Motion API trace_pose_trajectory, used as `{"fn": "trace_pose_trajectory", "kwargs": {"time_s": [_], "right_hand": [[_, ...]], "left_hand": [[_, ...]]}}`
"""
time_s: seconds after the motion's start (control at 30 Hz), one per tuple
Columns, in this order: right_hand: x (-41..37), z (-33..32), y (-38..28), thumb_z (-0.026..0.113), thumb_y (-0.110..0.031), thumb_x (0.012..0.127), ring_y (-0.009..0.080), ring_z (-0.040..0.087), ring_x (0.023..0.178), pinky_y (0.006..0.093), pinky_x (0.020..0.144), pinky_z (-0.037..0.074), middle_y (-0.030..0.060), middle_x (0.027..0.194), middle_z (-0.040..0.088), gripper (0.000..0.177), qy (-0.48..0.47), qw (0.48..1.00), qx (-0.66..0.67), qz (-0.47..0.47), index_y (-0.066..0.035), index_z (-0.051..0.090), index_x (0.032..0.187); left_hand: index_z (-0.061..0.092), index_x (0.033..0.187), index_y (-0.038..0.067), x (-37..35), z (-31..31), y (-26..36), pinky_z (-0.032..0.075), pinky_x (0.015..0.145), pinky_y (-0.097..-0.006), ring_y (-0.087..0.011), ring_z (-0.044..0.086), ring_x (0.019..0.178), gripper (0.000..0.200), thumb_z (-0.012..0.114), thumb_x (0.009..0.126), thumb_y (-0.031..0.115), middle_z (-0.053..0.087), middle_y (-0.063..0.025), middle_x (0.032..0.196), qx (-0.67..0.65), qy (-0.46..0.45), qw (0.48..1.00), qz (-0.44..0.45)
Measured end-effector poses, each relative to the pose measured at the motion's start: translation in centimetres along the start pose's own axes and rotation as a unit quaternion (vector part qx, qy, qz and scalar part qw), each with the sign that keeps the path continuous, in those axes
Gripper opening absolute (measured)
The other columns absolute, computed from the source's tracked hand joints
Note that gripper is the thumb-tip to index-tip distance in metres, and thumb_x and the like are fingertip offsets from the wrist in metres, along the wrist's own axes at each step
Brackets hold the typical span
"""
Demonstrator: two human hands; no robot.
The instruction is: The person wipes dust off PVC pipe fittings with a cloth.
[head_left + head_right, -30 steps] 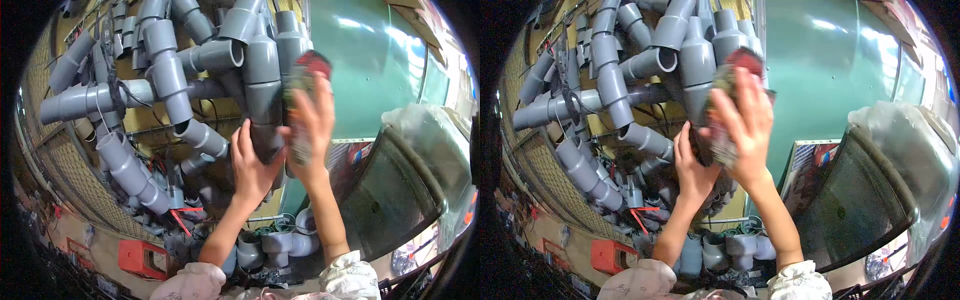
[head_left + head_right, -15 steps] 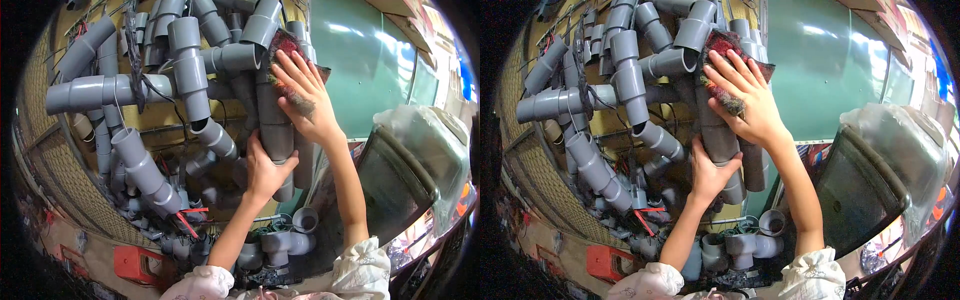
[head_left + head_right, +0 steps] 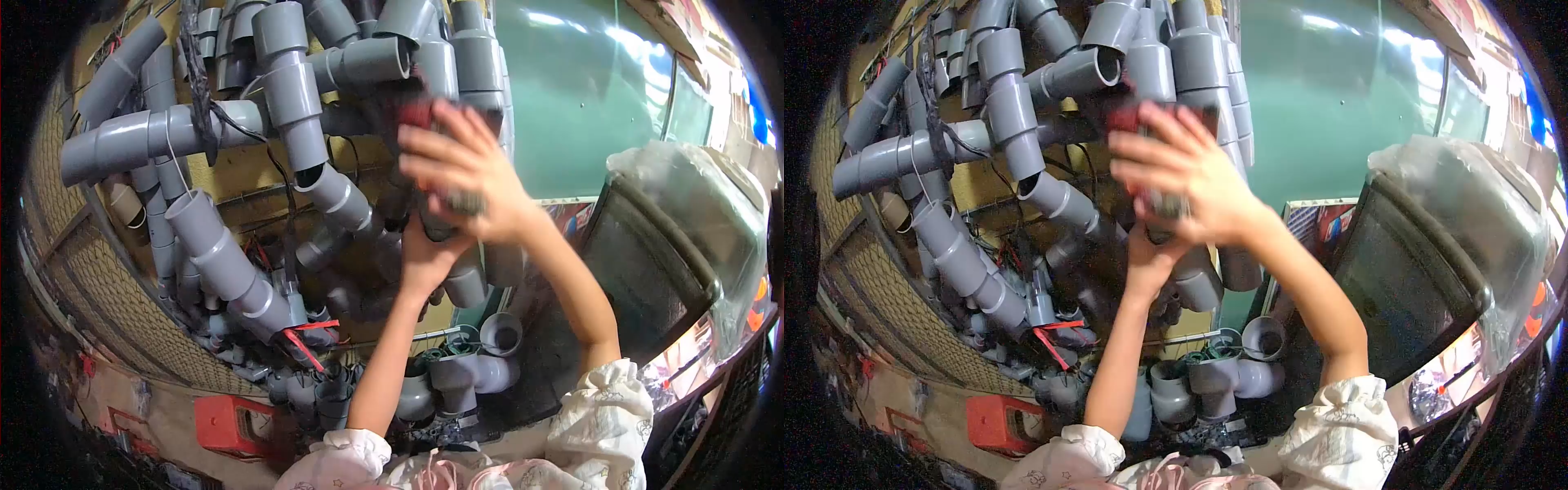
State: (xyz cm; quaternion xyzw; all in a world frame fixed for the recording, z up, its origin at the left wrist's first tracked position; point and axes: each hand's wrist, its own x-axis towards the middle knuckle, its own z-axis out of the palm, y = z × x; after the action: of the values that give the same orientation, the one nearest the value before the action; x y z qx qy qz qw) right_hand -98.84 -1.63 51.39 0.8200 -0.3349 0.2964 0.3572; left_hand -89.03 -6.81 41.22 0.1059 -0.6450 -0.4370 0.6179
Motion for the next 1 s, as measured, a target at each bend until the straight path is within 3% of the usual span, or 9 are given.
{"fn": "trace_pose_trajectory", "kwargs": {"time_s": [0.13, 0.2, 0.37, 0.43, 0.57, 0.7, 0.83, 0.93, 1.0], "right_hand": [[-4.8, 0.0, -0.8, 0.058, -0.022, 0.06, 0.0268, 0.023, 0.126, 0.0479, 0.102, 0.013, 0.0022, 0.13, 0.038, 0.052, -0.122, 0.989, 0.053, -0.058, -0.016, 0.052, 0.112], [-3.6, -1.5, 0.0, 0.059, -0.02, 0.059, 0.0255, 0.023, 0.126, 0.0455, 0.103, 0.014, 0.0018, 0.13, 0.037, 0.059, -0.158, 0.986, 0.018, -0.06, -0.017, 0.048, 0.117], [1.2, -1.8, 2.3, 0.06, -0.014, 0.062, 0.0266, 0.023, 0.126, 0.046, 0.101, 0.018, 0.003, 0.134, 0.032, 0.059, 0.052, 0.994, -0.075, 0.059, -0.02, 0.046, 0.119], [1.6, -0.7, 1.5, 0.059, -0.014, 0.061, 0.0277, 0.024, 0.125, 0.0463, 0.101, 0.018, 0.004, 0.133, 0.033, 0.059, 0.093, 0.994, -0.02, 0.055, -0.019, 0.046, 0.118], [-2.8, 0.6, -2.1, 0.053, -0.022, 0.059, 0.0265, 0.026, 0.125, 0.0468, 0.102, 0.015, 0.0041, 0.125, 0.043, 0.051, -0.107, 0.986, 0.068, -0.104, -0.012, 0.053, 0.109], [-1.4, -0.8, 1.7, 0.056, -0.025, 0.056, 0.0269, 0.029, 0.123, 0.0463, 0.101, 0.02, 0.0035, 0.124, 0.044, 0.055, -0.077, 0.98, -0.035, -0.182, -0.013, 0.052, 0.11], [2.0, -1.3, 3.8, 0.06, -0.013, 0.066, 0.0289, 0.029, 0.122, 0.0443, 0.099, 0.023, 0.0061, 0.126, 0.042, 0.045, 0.143, 0.989, -0.042, 0.015, -0.013, 0.052, 0.11], [0.2, 1.1, 1.2, 0.053, -0.014, 0.065, 0.0338, 0.024, 0.124, 0.0477, 0.1, 0.019, 0.0079, 0.126, 0.042, 0.043, 0.075, 0.991, 0.104, -0.048, -0.013, 0.053, 0.108], [-3.7, 2.4, -1.3, 0.049, -0.028, 0.062, 0.0302, 0.026, 0.125, 0.0498, 0.1, 0.016, 0.0059, 0.124, 0.044, 0.049, -0.051, 0.991, 0.077, -0.096, -0.01, 0.054, 0.107]], "left_hand": [[0.045, 0.106, -0.001, 0.1, -1.5, -2.5, 0.045, 0.072, -0.0357, -0.0315, 0.055, 0.087, 0.049, 0.065, 0.063, 0.015, 0.055, -0.0181, 0.095, 0.224, -0.057, 0.95, 0.211], [0.044, 0.104, -0.001, -0.1, -0.8, -1.4, 0.045, 0.072, -0.0327, -0.0242, 0.056, 0.084, 0.05, 0.067, 0.063, 0.014, 0.056, -0.0146, 0.093, 0.166, -0.027, 0.977, 0.133], [0.043, 0.103, -0.002, -1.2, 0.1, 2.0, 0.044, 0.072, -0.0299, -0.0175, 0.055, 0.08, 0.051, 0.071, 0.062, 0.011, 0.056, -0.0102, 0.093, 0.04, 0.003, 0.997, -0.062], [0.042, 0.104, -0.003, -1.3, 0.3, 3.2, 0.045, 0.07, -0.0322, -0.0216, 0.058, 0.08, 0.058, 0.072, 0.06, 0.017, 0.058, -0.0164, 0.088, 0.119, 0.035, 0.992, -0.019], [0.044, 0.108, 0.0, -1.4, -1.0, 1.2, 0.046, 0.068, -0.035, -0.0303, 0.059, 0.084, 0.05, 0.065, 0.066, 0.014, 0.058, -0.0211, 0.089, 0.25, -0.031, 0.941, 0.224], [0.04, 0.103, -0.002, -1.5, 0.1, 2.5, 0.047, 0.061, -0.0372, -0.0342, 0.059, 0.072, 0.052, 0.067, 0.064, 0.017, 0.058, -0.0218, 0.078, 0.255, 0.055, 0.962, 0.077], [0.038, 0.103, -0.003, -1.6, 0.8, 3.2, 0.047, 0.061, -0.0389, -0.0367, 0.059, 0.072, 0.06, 0.071, 0.06, 0.021, 0.057, -0.0244, 0.077, 0.146, 0.051, 0.988, 0.026], [0.035, 0.107, -0.004, -1.7, 0.1, 3.2, 0.046, 0.064, -0.0385, -0.0338, 0.059, 0.074, 0.064, 0.071, 0.06, 0.02, 0.058, -0.0235, 0.08, 0.257, 0.045, 0.965, 0.039], [0.046, 0.104, -0.001, -1.3, -1.4, 1.1, 0.047, 0.066, -0.0346, -0.0311, 0.059, 0.077, 0.049, 0.067, 0.062, 0.015, 0.059, -0.0177, 0.084, 0.197, -0.003, 0.965, 0.174]]}}
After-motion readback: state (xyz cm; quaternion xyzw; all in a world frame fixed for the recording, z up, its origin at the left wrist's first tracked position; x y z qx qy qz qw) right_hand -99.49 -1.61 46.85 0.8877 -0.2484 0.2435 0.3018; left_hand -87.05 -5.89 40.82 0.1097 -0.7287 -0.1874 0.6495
